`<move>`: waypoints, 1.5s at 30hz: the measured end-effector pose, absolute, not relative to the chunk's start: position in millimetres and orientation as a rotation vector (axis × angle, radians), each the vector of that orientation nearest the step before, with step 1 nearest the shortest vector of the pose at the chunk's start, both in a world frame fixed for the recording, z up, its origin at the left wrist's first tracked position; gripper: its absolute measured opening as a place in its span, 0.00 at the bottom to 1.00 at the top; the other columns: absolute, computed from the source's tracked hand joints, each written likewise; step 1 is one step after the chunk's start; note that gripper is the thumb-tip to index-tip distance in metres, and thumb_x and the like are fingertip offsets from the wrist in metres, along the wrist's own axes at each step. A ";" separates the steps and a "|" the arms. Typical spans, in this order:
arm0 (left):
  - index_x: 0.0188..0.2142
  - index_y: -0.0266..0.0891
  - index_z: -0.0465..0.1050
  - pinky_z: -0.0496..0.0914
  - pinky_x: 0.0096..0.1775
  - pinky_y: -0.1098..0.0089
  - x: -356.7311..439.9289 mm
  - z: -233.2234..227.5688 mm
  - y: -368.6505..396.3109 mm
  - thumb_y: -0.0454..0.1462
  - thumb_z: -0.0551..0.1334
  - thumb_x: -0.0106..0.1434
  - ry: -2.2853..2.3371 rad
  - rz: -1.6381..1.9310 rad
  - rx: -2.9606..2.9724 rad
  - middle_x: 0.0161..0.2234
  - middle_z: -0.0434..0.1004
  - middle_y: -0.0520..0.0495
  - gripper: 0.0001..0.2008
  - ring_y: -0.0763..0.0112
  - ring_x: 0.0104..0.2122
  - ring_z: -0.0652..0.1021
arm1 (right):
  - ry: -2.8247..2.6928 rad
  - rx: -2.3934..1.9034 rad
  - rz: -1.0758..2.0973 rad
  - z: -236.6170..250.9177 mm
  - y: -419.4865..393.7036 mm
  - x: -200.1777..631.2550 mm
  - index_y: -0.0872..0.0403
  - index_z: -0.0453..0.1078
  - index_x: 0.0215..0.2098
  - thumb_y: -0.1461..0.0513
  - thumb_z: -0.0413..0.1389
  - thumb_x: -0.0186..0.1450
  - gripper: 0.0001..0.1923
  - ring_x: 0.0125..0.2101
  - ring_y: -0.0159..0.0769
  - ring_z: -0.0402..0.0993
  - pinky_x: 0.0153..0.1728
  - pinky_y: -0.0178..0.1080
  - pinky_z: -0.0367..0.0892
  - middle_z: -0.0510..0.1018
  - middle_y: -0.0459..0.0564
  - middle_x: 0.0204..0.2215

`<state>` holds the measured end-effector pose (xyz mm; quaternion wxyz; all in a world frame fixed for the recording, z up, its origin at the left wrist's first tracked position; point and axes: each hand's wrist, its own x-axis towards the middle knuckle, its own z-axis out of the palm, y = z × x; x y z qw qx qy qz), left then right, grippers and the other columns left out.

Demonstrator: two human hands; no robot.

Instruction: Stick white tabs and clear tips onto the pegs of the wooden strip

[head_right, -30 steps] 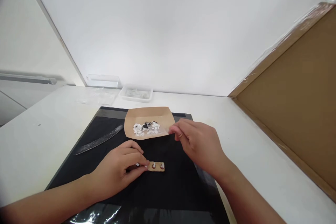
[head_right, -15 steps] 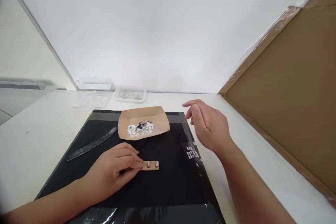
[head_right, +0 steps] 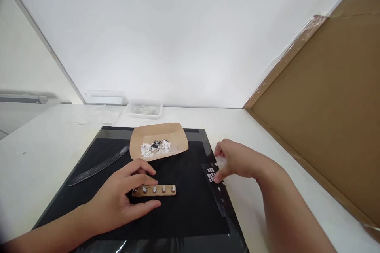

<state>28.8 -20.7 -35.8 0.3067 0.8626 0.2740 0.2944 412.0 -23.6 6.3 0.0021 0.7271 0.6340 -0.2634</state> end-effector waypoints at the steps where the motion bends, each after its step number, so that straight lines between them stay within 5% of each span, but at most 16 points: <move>1: 0.45 0.43 0.81 0.77 0.38 0.69 28.6 -36.4 -20.4 0.41 0.74 0.63 0.726 0.775 2.281 0.51 0.74 0.43 0.12 0.67 0.40 0.80 | 1.952 2.280 -0.818 5.6 -24.2 409.6 0.49 0.73 0.41 0.45 0.76 0.40 0.35 0.40 0.51 0.77 0.33 0.44 0.70 0.79 0.54 0.46; 10: 0.48 0.44 0.80 0.79 0.40 0.66 26.5 -39.6 -19.2 0.44 0.74 0.62 0.772 0.716 2.270 0.52 0.73 0.42 0.16 0.64 0.41 0.81 | 1.883 2.207 -0.852 10.2 -25.3 395.7 0.50 0.74 0.36 0.49 0.73 0.46 0.25 0.41 0.53 0.76 0.36 0.46 0.69 0.79 0.55 0.45; 17: 0.47 0.43 0.79 0.79 0.44 0.64 27.6 -37.7 -18.3 0.43 0.74 0.62 0.773 0.741 2.274 0.51 0.73 0.43 0.15 0.63 0.44 0.81 | 2.093 2.147 -0.803 8.8 -22.4 393.7 0.49 0.71 0.44 0.49 0.73 0.50 0.29 0.48 0.52 0.72 0.45 0.47 0.70 0.74 0.54 0.50; 23: 0.47 0.43 0.79 0.79 0.44 0.64 27.4 -37.0 -18.3 0.43 0.75 0.61 0.776 0.738 2.270 0.51 0.73 0.42 0.16 0.64 0.43 0.80 | 2.221 2.044 -0.860 7.7 -25.1 386.4 0.45 0.69 0.51 0.50 0.65 0.62 0.21 0.49 0.50 0.71 0.47 0.48 0.71 0.72 0.52 0.53; 33: 0.47 0.43 0.79 0.79 0.45 0.63 27.2 -37.8 -18.0 0.44 0.74 0.62 0.772 0.730 2.272 0.51 0.73 0.43 0.16 0.64 0.43 0.80 | 2.336 2.042 -0.829 2.0 -18.7 382.8 0.44 0.71 0.54 0.44 0.70 0.59 0.30 0.56 0.54 0.67 0.52 0.50 0.69 0.72 0.53 0.54; 45: 0.46 0.41 0.80 0.78 0.41 0.67 26.6 -32.7 -17.9 0.42 0.69 0.68 0.755 0.740 2.276 0.49 0.74 0.42 0.10 0.66 0.41 0.80 | 2.496 1.980 -0.828 1.2 -15.5 366.6 0.46 0.73 0.52 0.45 0.65 0.64 0.23 0.56 0.54 0.66 0.54 0.51 0.67 0.73 0.55 0.53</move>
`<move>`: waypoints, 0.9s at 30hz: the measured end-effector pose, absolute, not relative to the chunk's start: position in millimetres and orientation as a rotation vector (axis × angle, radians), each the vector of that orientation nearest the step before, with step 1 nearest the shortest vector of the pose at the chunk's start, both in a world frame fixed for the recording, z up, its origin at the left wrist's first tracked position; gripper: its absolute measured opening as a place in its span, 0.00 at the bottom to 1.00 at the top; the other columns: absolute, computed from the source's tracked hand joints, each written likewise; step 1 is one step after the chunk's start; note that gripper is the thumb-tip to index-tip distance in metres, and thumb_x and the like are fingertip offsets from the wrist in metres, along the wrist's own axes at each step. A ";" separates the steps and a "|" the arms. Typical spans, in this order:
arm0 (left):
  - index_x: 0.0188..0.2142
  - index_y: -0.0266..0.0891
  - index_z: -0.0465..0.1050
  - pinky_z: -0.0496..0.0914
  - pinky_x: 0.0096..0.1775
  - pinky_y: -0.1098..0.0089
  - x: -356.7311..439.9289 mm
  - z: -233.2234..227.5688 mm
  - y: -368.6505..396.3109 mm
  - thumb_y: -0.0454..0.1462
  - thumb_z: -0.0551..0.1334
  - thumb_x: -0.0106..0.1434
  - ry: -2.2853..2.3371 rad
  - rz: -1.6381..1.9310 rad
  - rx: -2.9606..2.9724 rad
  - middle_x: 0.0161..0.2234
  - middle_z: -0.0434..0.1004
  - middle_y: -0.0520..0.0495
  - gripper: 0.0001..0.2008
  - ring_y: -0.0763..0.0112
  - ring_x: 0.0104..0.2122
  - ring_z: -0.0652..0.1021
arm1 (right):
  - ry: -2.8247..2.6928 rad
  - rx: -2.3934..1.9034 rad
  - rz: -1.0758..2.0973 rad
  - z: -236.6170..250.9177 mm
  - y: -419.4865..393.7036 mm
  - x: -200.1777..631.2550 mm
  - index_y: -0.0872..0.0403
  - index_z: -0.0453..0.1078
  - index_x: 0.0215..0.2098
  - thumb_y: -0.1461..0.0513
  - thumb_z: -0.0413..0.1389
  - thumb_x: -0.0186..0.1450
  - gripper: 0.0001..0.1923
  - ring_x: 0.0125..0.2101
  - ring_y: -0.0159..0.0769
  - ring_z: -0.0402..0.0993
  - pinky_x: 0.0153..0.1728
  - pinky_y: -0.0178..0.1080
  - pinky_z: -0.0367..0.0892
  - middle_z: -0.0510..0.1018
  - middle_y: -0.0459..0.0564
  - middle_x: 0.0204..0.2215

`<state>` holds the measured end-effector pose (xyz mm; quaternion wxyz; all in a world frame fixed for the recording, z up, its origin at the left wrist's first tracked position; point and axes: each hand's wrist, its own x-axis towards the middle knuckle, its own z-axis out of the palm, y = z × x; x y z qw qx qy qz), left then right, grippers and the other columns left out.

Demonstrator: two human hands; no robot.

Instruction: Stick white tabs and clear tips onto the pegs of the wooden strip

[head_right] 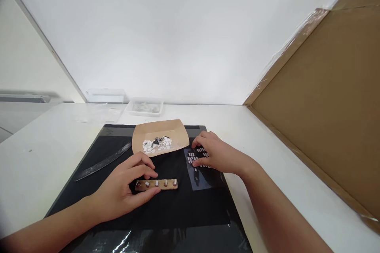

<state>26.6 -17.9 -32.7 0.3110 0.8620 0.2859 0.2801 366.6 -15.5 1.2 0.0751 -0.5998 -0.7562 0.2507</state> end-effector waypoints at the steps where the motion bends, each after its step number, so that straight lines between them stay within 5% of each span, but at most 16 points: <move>1: 0.45 0.41 0.80 0.78 0.41 0.67 26.7 -32.3 -17.9 0.42 0.69 0.68 0.753 0.741 2.281 0.48 0.74 0.42 0.10 0.66 0.40 0.79 | -2.253 -1.800 0.757 1.0 -15.5 366.8 0.46 0.73 0.53 0.45 0.65 0.65 0.23 0.55 0.54 0.67 0.54 0.51 0.67 0.72 0.55 0.54; 10: 0.43 0.41 0.78 0.77 0.40 0.68 27.0 -30.6 -18.4 0.40 0.65 0.70 0.758 0.728 2.293 0.47 0.73 0.43 0.06 0.68 0.39 0.79 | -2.243 -1.847 0.571 -5.7 -11.9 376.8 0.48 0.72 0.54 0.45 0.62 0.67 0.23 0.58 0.54 0.67 0.57 0.51 0.66 0.71 0.57 0.57; 19: 0.42 0.41 0.76 0.76 0.41 0.67 26.4 -30.2 -18.2 0.39 0.65 0.71 0.754 0.730 2.287 0.46 0.72 0.44 0.05 0.67 0.40 0.79 | -2.253 -1.834 0.592 6.7 -12.4 374.8 0.49 0.69 0.39 0.48 0.57 0.71 0.14 0.41 0.46 0.73 0.40 0.44 0.66 0.78 0.52 0.40; 27: 0.41 0.41 0.77 0.74 0.46 0.61 26.1 -24.5 -18.3 0.40 0.68 0.68 0.694 0.854 2.347 0.44 0.75 0.43 0.05 0.63 0.43 0.78 | -2.034 -1.635 0.968 35.4 -25.3 381.8 0.46 0.71 0.50 0.44 0.60 0.71 0.19 0.33 0.38 0.73 0.36 0.41 0.68 0.79 0.47 0.33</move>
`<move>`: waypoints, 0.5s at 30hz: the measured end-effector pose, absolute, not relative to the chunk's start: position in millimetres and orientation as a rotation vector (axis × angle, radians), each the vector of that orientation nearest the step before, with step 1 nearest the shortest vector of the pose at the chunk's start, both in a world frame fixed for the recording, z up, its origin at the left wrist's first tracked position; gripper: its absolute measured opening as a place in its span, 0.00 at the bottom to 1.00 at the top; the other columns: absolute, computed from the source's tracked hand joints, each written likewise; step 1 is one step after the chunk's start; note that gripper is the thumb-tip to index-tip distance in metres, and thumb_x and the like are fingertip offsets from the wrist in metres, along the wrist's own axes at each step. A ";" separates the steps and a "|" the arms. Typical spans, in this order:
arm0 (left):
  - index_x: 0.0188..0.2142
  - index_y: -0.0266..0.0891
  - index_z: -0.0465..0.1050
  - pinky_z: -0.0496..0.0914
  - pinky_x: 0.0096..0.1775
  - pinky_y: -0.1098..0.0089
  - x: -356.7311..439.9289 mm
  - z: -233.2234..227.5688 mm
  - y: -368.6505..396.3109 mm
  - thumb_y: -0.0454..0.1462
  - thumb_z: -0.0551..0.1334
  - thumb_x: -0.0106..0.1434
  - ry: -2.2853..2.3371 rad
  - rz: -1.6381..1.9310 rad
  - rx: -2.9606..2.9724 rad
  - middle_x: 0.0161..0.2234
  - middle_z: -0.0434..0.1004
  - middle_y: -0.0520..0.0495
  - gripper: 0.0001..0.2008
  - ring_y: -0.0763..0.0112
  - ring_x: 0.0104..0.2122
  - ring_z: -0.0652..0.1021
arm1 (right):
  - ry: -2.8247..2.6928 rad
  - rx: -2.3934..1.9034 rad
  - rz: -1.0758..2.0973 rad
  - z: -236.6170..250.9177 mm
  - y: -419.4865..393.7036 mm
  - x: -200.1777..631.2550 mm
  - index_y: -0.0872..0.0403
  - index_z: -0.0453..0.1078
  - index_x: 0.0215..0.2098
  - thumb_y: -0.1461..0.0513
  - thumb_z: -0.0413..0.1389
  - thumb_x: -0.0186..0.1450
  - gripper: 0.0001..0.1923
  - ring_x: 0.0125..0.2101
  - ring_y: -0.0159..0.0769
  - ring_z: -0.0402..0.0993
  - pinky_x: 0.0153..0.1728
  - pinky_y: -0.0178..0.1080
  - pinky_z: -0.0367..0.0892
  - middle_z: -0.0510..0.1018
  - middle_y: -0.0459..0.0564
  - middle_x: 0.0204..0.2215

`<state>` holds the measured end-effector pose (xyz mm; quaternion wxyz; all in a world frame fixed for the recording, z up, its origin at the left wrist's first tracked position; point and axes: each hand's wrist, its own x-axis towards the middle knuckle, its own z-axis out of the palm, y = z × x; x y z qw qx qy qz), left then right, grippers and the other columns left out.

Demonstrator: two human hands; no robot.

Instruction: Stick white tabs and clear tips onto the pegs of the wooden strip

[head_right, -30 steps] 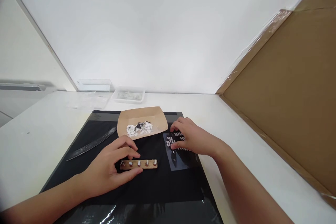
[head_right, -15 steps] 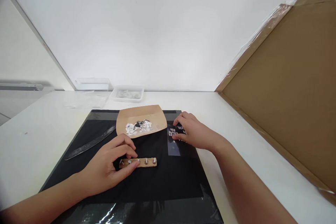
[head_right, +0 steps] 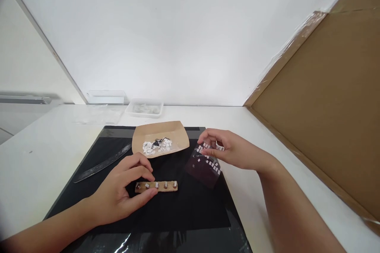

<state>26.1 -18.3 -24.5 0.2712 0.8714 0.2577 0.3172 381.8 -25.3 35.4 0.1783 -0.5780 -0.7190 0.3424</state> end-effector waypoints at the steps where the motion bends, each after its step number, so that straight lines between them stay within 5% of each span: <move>1: 0.41 0.42 0.77 0.73 0.49 0.58 25.7 -23.4 -18.4 0.40 0.70 0.67 0.676 0.882 2.365 0.43 0.76 0.43 0.07 0.61 0.43 0.78 | -2.001 -1.604 1.019 36.7 -26.8 381.5 0.46 0.70 0.52 0.44 0.61 0.71 0.20 0.34 0.38 0.73 0.36 0.41 0.68 0.79 0.47 0.33; 15: 0.55 0.46 0.73 0.73 0.39 0.66 24.6 -17.2 -23.5 0.37 0.71 0.66 0.385 0.974 2.061 0.41 0.73 0.45 0.18 0.65 0.38 0.76 | -1.697 -1.036 1.603 26.9 -50.5 311.2 0.46 0.57 0.57 0.53 0.68 0.69 0.28 0.25 0.28 0.76 0.26 0.31 0.69 0.76 0.40 0.33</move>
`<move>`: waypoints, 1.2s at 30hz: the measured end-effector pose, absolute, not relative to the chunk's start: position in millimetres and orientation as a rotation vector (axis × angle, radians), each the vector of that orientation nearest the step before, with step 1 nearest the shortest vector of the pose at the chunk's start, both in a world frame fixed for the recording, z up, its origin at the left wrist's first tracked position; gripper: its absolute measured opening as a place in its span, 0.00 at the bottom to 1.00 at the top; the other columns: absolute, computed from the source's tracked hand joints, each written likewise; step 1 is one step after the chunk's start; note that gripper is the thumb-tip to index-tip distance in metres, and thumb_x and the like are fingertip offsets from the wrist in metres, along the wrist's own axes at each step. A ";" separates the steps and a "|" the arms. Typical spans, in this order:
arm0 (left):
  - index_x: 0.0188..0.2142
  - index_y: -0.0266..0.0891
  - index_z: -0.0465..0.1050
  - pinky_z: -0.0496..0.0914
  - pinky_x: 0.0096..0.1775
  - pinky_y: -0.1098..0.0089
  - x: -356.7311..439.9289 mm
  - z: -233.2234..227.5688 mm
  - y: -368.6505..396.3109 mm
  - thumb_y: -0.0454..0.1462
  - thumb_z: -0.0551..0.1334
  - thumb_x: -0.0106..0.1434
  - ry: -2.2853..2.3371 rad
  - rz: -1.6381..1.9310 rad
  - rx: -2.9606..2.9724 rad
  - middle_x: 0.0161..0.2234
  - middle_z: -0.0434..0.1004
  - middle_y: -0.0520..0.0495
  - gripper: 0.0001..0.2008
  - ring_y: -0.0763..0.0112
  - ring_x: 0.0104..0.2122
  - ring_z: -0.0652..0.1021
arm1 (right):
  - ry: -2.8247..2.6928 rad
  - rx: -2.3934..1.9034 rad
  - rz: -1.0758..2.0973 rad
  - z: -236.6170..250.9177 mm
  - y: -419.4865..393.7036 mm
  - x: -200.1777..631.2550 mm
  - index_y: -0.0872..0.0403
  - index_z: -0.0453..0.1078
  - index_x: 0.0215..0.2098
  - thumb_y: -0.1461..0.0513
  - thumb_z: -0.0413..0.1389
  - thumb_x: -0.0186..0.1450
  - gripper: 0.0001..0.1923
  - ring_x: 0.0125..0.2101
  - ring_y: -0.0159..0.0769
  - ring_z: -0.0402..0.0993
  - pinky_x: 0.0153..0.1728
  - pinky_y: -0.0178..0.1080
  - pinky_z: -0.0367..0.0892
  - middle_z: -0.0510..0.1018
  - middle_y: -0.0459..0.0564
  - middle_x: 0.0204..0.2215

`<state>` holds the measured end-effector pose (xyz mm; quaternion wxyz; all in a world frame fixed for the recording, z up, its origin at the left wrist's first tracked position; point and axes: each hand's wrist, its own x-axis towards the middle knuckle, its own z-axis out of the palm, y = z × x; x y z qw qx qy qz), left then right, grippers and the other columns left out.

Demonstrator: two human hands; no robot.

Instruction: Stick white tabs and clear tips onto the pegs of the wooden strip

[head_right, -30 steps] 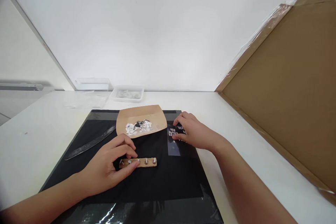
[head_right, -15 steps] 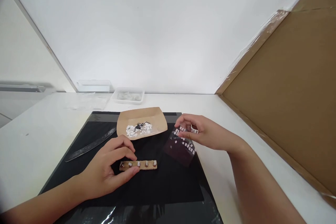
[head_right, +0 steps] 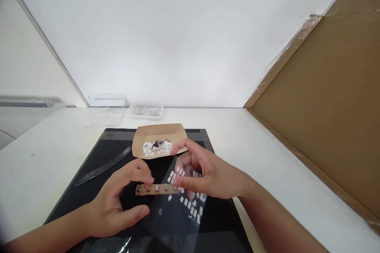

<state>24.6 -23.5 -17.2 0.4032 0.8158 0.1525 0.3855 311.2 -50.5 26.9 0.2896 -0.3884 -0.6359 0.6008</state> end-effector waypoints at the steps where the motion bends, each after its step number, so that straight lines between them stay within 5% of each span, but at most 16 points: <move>1: 0.55 0.47 0.73 0.73 0.38 0.66 24.9 -16.8 -23.8 0.37 0.70 0.67 0.363 0.970 2.037 0.41 0.73 0.45 0.18 0.66 0.37 0.76 | -1.687 -1.022 1.628 25.5 -52.5 305.5 0.46 0.56 0.57 0.53 0.68 0.68 0.29 0.24 0.27 0.75 0.25 0.31 0.69 0.77 0.40 0.33; 7: 0.55 0.48 0.78 0.74 0.46 0.59 25.9 -13.3 -25.6 0.38 0.72 0.66 0.273 0.967 2.155 0.40 0.77 0.45 0.19 0.63 0.39 0.78 | -1.658 -0.989 1.678 20.9 -62.5 286.7 0.45 0.55 0.58 0.54 0.69 0.67 0.32 0.24 0.27 0.72 0.25 0.32 0.68 0.79 0.42 0.35; 20: 0.42 0.39 0.81 0.75 0.37 0.69 31.5 -11.0 -27.5 0.27 0.69 0.64 0.399 0.968 2.014 0.34 0.84 0.45 0.09 0.69 0.34 0.81 | -1.703 -0.999 1.538 17.1 -62.2 281.2 0.46 0.57 0.59 0.55 0.66 0.70 0.27 0.33 0.33 0.74 0.34 0.37 0.70 0.78 0.44 0.36; 36: 0.47 0.40 0.78 0.75 0.38 0.74 29.5 -14.9 -25.9 0.28 0.70 0.64 0.507 0.961 1.936 0.36 0.82 0.50 0.12 0.75 0.32 0.80 | -1.629 -1.015 1.568 13.8 -59.4 280.3 0.45 0.58 0.57 0.54 0.64 0.73 0.22 0.35 0.31 0.75 0.35 0.35 0.70 0.76 0.43 0.37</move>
